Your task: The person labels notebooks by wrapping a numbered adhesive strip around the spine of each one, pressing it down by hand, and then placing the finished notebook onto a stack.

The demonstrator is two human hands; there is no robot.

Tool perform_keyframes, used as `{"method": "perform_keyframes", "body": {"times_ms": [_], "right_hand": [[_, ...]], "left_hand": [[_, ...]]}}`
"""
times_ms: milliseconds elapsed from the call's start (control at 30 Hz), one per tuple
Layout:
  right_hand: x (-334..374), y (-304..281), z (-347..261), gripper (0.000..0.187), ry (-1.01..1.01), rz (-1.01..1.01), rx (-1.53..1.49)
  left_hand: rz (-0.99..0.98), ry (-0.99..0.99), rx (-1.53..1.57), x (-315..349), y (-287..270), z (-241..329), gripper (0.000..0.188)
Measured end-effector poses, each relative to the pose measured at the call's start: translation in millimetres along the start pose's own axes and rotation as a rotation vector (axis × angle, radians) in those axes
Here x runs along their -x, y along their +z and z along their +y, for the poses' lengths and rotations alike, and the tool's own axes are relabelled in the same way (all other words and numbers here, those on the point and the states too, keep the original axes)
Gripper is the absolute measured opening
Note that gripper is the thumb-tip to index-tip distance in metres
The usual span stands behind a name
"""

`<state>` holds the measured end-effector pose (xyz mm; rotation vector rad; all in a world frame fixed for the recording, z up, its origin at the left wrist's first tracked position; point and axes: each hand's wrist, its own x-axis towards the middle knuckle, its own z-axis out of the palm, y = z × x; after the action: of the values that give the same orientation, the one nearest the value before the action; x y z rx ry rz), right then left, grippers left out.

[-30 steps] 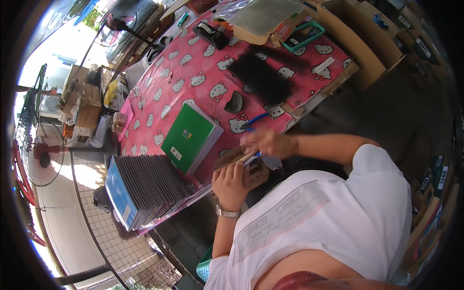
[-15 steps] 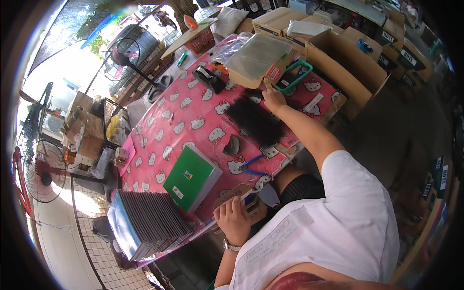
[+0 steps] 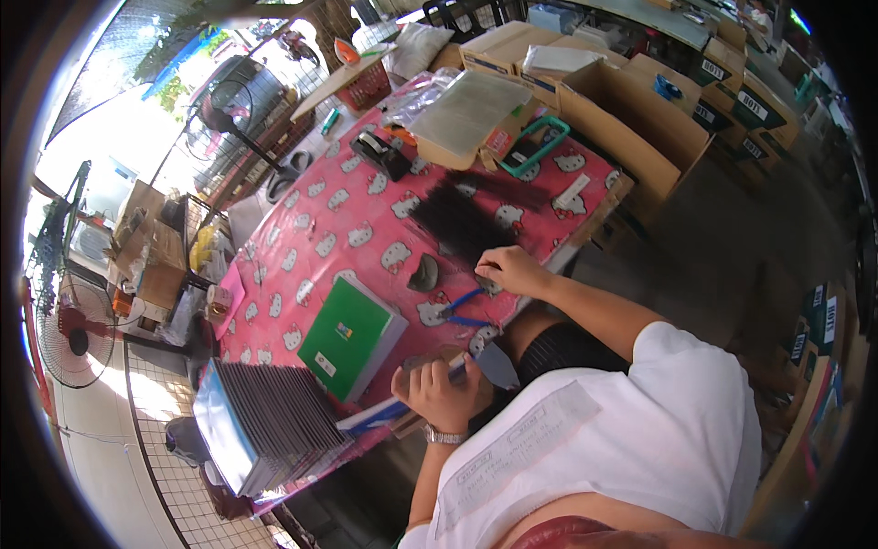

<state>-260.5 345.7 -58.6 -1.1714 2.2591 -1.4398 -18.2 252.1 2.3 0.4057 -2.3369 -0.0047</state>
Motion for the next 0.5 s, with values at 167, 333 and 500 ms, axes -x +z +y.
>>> {"method": "perform_keyframes", "body": {"times_ms": [167,333,500], "right_hand": [[-60,26,15,0.023,0.191,0.090,-0.239],[-171,-31,67,0.037,0.095,-0.101,0.382],[-135,-5,-5,0.021,-0.257,-0.162,0.166]], "left_hand": [[-0.084,-0.002,-0.012,8,5,-2,0.019],[-0.213,0.042,0.140,-2,-1,11,0.016],[-0.265,0.003,0.195,15,-27,-11,0.028]]}}
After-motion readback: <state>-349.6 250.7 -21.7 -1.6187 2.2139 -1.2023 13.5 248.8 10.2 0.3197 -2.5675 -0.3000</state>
